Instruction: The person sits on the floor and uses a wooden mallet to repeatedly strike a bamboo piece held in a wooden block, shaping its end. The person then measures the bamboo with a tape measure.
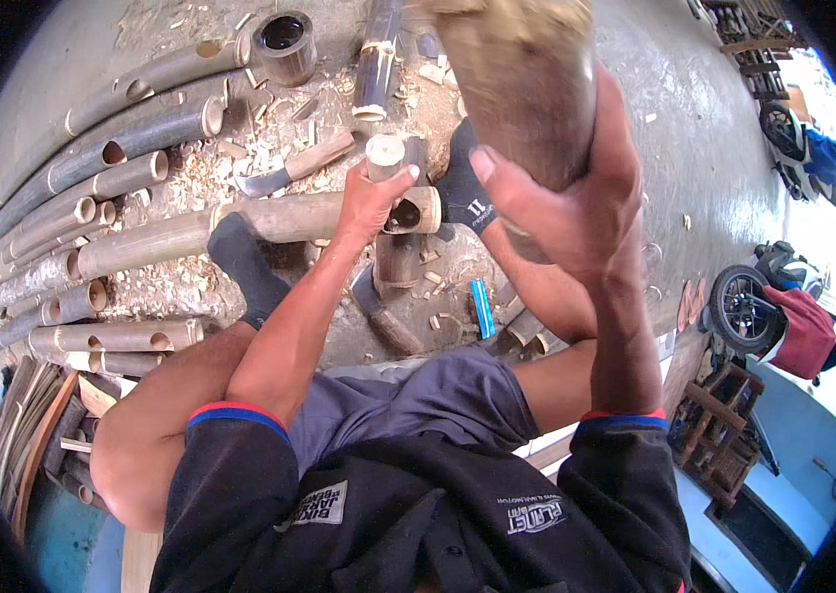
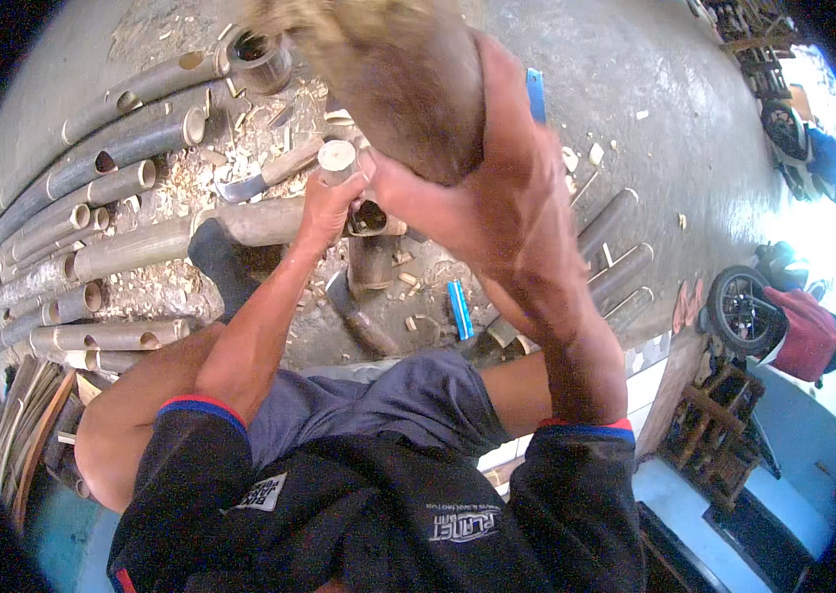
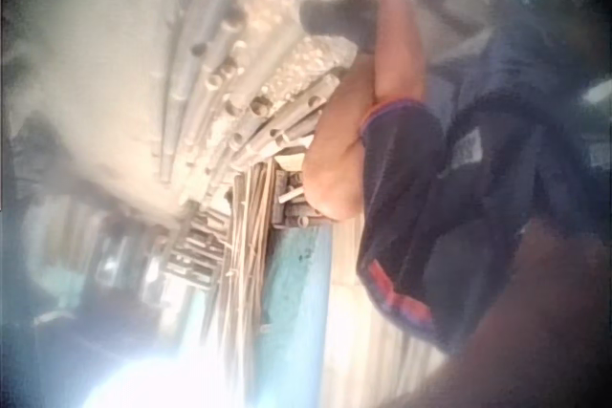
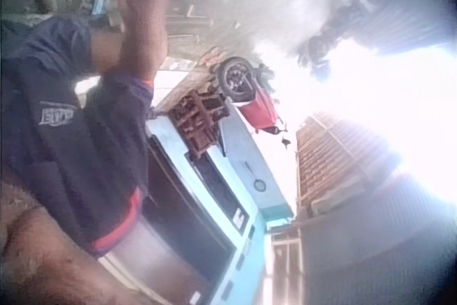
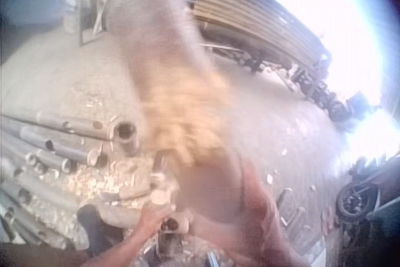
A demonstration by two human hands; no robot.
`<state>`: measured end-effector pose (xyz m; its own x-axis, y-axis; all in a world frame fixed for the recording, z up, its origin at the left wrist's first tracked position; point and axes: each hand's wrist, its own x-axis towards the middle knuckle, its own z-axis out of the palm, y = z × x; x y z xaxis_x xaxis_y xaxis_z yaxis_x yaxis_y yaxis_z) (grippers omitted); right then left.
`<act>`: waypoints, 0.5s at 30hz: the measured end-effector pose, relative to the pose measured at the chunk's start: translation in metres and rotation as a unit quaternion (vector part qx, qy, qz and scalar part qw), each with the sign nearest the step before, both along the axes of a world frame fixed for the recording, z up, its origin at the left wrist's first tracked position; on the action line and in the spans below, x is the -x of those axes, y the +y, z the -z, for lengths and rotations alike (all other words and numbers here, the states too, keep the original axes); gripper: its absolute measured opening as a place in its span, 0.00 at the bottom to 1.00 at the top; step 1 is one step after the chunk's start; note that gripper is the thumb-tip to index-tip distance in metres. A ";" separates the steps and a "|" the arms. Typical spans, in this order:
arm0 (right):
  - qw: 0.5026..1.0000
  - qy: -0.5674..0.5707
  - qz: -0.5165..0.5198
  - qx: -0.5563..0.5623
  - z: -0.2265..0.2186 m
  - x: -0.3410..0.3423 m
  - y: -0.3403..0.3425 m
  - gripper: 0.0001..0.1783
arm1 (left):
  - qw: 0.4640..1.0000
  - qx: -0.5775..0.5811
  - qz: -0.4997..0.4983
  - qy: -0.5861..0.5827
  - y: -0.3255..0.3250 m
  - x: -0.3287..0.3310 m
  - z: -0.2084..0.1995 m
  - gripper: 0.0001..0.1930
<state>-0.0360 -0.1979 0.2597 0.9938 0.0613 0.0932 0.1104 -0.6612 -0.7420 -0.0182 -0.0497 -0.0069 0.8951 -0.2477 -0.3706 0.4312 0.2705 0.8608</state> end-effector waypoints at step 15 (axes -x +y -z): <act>0.945 0.196 0.004 0.260 0.069 0.082 -0.012 0.51 | 0.984 -0.006 0.032 -0.173 0.000 0.022 -0.012 0.21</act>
<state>-0.1181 -0.2097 0.1911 0.9461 -0.0110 -0.3236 -0.1135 -0.9473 -0.2994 -0.0399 -0.0500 0.0050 0.9510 -0.3053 -0.0494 0.1277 0.2422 0.9618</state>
